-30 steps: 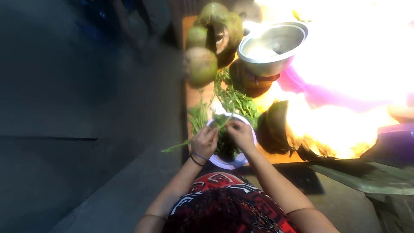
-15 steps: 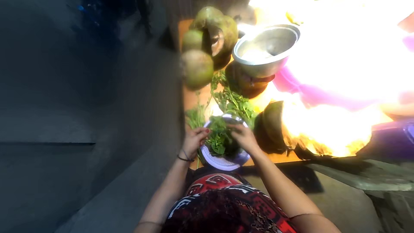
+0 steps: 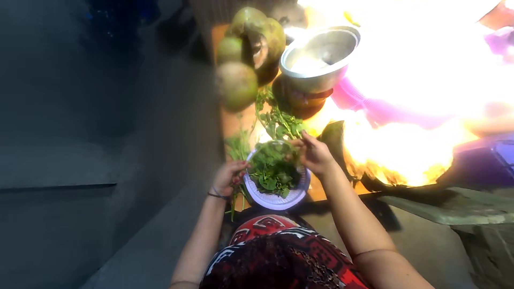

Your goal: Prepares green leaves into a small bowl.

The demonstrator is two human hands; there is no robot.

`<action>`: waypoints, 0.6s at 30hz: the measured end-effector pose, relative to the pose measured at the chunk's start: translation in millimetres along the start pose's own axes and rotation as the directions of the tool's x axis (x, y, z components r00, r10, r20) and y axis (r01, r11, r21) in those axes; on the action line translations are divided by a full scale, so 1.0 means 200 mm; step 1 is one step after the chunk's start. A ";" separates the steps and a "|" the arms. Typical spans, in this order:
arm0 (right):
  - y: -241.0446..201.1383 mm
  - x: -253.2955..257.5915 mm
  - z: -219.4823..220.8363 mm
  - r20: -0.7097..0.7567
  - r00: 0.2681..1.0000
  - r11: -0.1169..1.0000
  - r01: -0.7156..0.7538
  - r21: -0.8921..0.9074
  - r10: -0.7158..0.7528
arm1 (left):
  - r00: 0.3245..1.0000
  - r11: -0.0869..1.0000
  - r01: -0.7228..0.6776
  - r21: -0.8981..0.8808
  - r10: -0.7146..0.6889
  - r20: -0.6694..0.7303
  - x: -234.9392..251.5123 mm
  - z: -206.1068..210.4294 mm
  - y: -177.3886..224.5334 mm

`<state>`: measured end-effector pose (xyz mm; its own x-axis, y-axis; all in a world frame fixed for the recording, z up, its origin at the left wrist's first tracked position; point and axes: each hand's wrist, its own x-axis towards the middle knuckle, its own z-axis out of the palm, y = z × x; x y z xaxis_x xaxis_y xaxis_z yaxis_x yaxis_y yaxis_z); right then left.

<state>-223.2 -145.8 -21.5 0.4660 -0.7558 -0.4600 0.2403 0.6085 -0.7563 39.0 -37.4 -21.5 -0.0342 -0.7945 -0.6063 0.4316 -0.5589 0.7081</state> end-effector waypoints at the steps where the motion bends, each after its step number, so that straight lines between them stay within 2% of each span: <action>1: -0.02 -0.01 0.01 0.033 0.999 0.999 -0.026 -0.027 0.027 | 1.000 1.000 -0.003 0.008 0.003 -0.013 0.00 0.00 0.00; 5: -0.04 -0.03 0.01 0.115 0.990 0.988 -0.066 -0.140 0.082 | 0.998 0.998 -0.029 0.064 0.033 -0.060 0.00 -0.01 0.01; 11: -0.06 -0.02 0.04 0.142 0.973 0.959 -0.143 -0.245 0.182 | 0.988 0.969 -0.038 0.244 0.073 -0.133 -0.01 -0.01 0.02; 18: -0.01 0.01 0.01 0.265 0.926 0.933 -0.184 -0.308 0.270 | 0.993 0.937 -0.047 0.346 0.082 -0.086 -0.03 -0.03 0.04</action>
<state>-222.0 -148.3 -19.4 0.7222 -0.4710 -0.5066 -0.1237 0.6327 -0.7644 47.8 -36.3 -13.7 0.0794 -0.8141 -0.5752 0.0943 -0.5683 0.8174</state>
